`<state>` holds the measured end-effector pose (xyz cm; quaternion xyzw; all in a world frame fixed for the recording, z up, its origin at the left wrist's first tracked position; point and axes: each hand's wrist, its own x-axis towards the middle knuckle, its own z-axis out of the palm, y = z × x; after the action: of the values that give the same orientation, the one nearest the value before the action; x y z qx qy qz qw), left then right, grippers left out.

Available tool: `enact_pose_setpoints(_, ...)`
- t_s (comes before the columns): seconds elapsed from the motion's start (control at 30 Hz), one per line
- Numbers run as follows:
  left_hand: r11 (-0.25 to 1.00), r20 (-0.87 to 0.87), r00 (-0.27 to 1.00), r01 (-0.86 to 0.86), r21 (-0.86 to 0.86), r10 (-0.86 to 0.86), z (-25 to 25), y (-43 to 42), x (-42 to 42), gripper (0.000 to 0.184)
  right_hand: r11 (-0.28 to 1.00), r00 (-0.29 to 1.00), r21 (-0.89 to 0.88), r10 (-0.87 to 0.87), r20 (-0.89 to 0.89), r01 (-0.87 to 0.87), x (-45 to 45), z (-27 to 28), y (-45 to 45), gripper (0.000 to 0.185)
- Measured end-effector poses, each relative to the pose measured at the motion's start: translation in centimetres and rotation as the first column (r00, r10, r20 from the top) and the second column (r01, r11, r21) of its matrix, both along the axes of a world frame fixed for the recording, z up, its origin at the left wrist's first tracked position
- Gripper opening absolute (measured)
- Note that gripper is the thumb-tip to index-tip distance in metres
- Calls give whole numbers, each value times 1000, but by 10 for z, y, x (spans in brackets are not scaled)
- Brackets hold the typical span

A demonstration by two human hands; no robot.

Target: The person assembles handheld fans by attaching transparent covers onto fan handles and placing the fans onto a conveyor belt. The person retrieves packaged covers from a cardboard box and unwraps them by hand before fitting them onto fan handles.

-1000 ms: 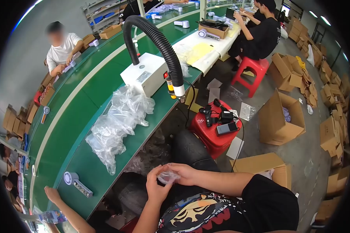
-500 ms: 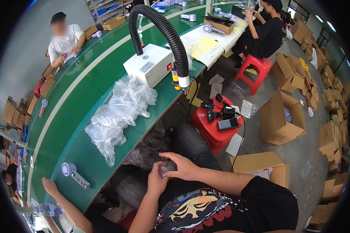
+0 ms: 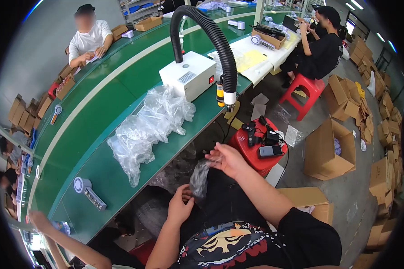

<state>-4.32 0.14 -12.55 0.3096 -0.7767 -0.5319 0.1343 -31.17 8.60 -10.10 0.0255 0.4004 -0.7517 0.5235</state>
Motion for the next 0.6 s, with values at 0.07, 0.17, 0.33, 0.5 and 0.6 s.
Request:
enact_pose_setpoints(0.07, 999, 44, 999, 20, 31, -21, 2, 4, 1, 49, 1000, 995, 9, 26, -100, -25, -10, 9, -8, 23)
enact_pose_setpoints(0.17, 995, 117, 991, 63, 74, -71, 9, 3, -5, 45, 999, 982, 17, 31, -188, -28, -18, 15, -6, 25)
enact_pose_setpoints(0.33, 987, 262, 953, 158, 7, -154, 7, 0, -7, 37, 989, 985, -147, 47, 164, -23, -40, 0, 15, 19)
enact_pose_setpoints(0.5, 996, 209, 978, 8, 85, -25, -1, -7, -6, 36, 941, 989, -337, 13, 147, 38, -37, 25, 19, 14)
enact_pose_setpoints(0.6, 995, 149, 985, -89, 38, 83, -13, -8, -8, 37, 879, 992, -474, -4, -124, -56, -34, 33, 15, 25)
